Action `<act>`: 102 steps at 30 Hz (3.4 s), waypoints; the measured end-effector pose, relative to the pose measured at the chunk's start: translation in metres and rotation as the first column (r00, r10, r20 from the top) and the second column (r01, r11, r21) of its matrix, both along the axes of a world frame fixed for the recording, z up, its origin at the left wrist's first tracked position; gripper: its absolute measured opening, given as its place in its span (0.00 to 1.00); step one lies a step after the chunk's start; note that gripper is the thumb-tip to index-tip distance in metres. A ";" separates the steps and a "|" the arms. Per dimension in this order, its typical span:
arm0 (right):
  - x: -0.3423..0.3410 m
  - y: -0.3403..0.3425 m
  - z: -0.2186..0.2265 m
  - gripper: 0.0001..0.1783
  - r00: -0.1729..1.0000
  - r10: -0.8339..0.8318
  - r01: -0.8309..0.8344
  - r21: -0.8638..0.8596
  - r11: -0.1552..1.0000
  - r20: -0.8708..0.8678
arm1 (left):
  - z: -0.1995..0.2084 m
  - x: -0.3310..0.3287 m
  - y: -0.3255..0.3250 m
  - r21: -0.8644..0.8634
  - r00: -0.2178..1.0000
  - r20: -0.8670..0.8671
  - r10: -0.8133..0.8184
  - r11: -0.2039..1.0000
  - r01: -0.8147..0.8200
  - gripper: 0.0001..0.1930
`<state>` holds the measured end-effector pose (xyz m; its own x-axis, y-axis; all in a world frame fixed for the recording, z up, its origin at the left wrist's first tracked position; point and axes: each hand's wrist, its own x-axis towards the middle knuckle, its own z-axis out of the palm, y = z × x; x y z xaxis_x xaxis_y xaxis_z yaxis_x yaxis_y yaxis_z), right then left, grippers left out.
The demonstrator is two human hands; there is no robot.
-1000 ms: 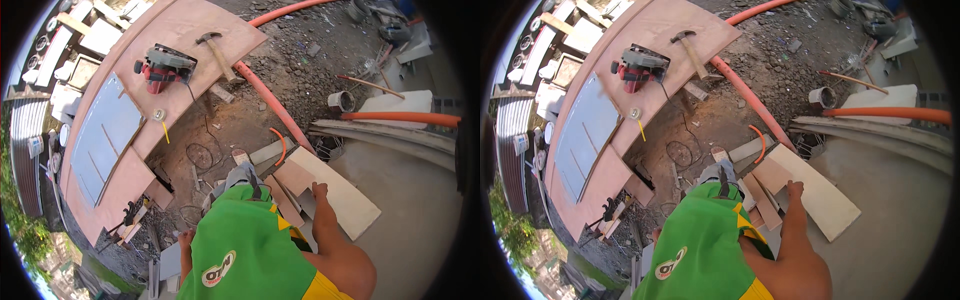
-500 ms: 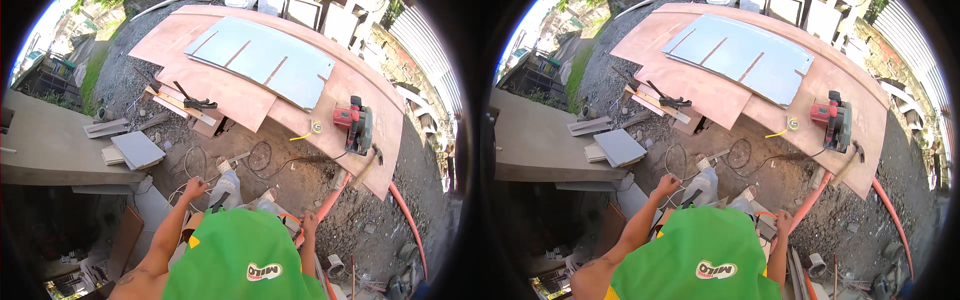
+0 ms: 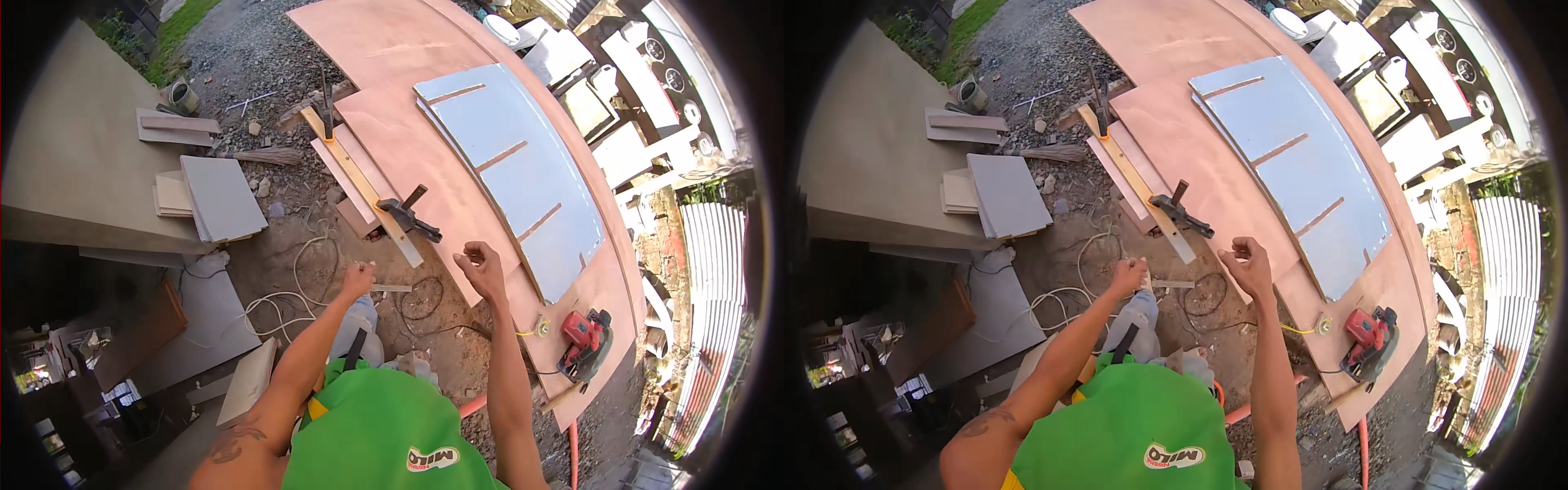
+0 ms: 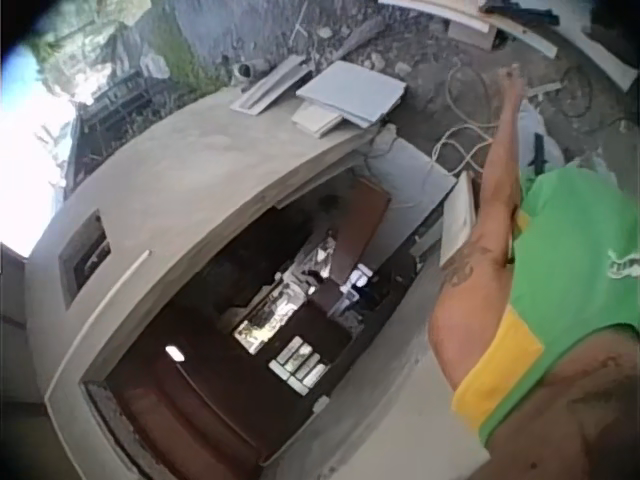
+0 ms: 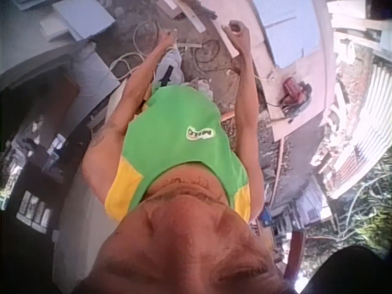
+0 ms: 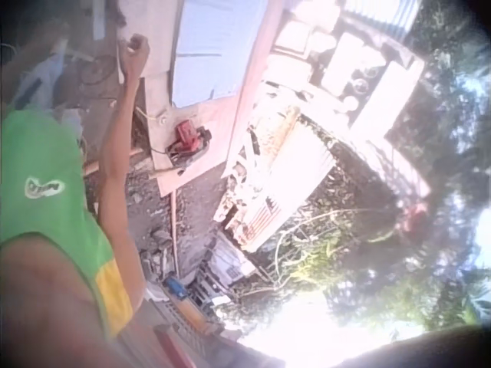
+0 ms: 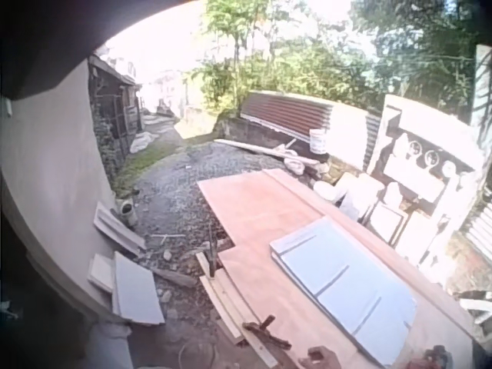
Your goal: The person clamps a guide board onto a piece of plywood and uses a circular saw to cut along the guide.
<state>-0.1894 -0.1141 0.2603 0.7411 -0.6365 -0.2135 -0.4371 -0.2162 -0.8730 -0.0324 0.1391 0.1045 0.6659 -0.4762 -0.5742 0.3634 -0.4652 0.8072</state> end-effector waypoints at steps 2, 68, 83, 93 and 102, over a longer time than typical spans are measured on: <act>0.077 -0.017 -0.006 0.33 0.993 0.080 -0.086 -0.066 0.994 -0.081 | 0.002 0.019 -0.021 0.040 0.985 -0.114 0.132 0.991 -0.128 0.22; 0.206 -0.039 -0.094 0.14 0.433 0.816 -0.810 0.232 0.538 -0.382 | -0.041 0.054 -0.112 0.094 0.948 0.185 0.258 0.956 -0.278 0.37; 0.142 -0.037 -0.042 0.18 0.605 0.620 -0.383 0.501 0.776 -0.499 | -0.077 0.040 -0.107 -0.003 0.880 -0.133 0.456 0.888 -0.461 0.44; -0.108 -0.034 -0.008 0.18 0.628 0.551 -0.270 0.511 0.816 -0.550 | -0.049 0.054 -0.116 -0.044 0.948 -0.084 0.308 0.949 -0.312 0.33; -0.196 -0.113 0.099 0.12 0.858 -0.245 0.329 0.116 0.937 -0.452 | -0.016 0.074 -0.116 0.213 0.985 -0.075 0.152 0.968 -0.133 0.33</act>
<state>-0.3853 -0.2270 0.3597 0.3420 -0.7253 -0.5975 -0.7912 0.1208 -0.5995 0.0414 0.0235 0.0887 0.6593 -0.2443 -0.7111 0.5052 -0.5565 0.6596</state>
